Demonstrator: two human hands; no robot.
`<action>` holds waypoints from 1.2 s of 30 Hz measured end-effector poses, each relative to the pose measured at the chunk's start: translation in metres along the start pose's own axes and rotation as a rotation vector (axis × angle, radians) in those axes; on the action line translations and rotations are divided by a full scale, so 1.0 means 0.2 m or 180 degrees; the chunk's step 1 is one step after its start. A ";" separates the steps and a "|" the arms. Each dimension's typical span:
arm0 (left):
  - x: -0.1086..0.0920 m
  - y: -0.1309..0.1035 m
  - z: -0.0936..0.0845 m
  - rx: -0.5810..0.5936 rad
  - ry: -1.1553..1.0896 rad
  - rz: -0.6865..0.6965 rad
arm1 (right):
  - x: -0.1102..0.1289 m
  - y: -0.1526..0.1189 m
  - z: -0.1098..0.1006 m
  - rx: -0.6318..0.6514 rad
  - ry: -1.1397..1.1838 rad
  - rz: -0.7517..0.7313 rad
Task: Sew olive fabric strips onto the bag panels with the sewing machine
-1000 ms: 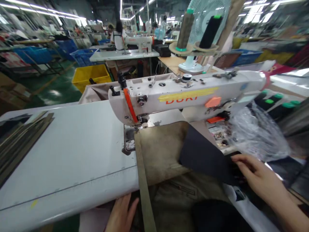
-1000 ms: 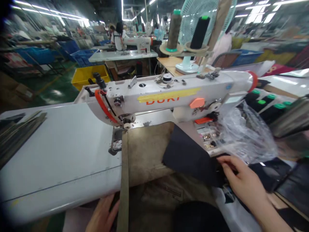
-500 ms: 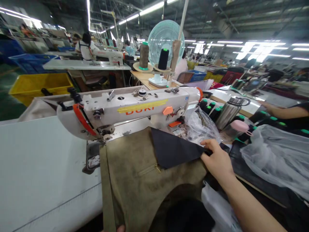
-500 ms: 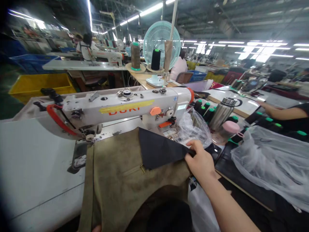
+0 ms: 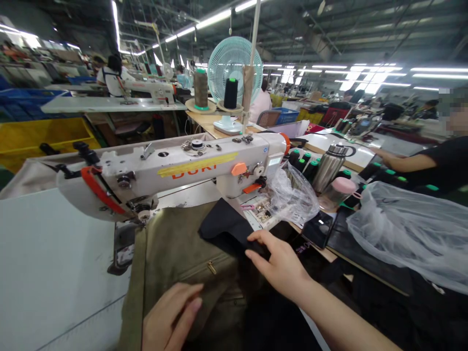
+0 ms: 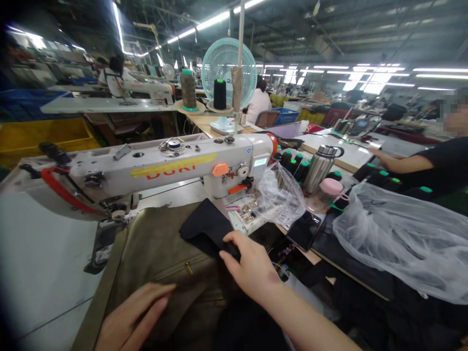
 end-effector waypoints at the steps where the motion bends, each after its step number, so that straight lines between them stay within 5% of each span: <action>1: 0.02 0.08 0.07 0.0180 -0.0450 -0.0450 | 0.05 -0.02 0.03 0.0046 0.0149 -0.0148; 4: 0.03 0.27 0.27 0.0457 -0.1877 -0.1423 | 0.21 -0.08 0.15 0.0392 0.0240 -0.0730; 9: 0.00 0.48 0.29 -0.0086 -0.2262 -0.0954 | 0.24 -0.19 0.21 0.0733 0.0435 -0.1279; 16: 0.07 0.50 0.25 -0.0194 -0.2392 -0.1008 | -0.19 -0.24 0.29 0.1146 0.1646 0.0301; 19: 0.08 0.51 0.26 -0.0079 -0.2133 -0.0971 | -0.19 -0.25 0.38 0.1412 0.2073 0.0206; 27: 0.12 0.49 0.27 -0.0004 -0.2080 -0.1197 | -0.19 -0.19 0.49 0.1355 0.2857 -0.0019; 32: 0.14 0.50 0.29 -0.0053 -0.2342 -0.1401 | -0.15 -0.19 0.51 0.1665 0.2390 -0.0559; 36: 0.15 0.51 0.29 -0.0115 -0.2535 -0.1381 | -0.16 -0.19 0.52 0.1698 0.1703 -0.0336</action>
Point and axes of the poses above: each hand's wrist, its own y-axis towards the middle knuckle, its own z-axis out of the palm, x = y × z, the point moved 8 cm from there along y, towards the middle knuckle, and after that the axes turned 12 degrees about -y, right-handed, at the moved point
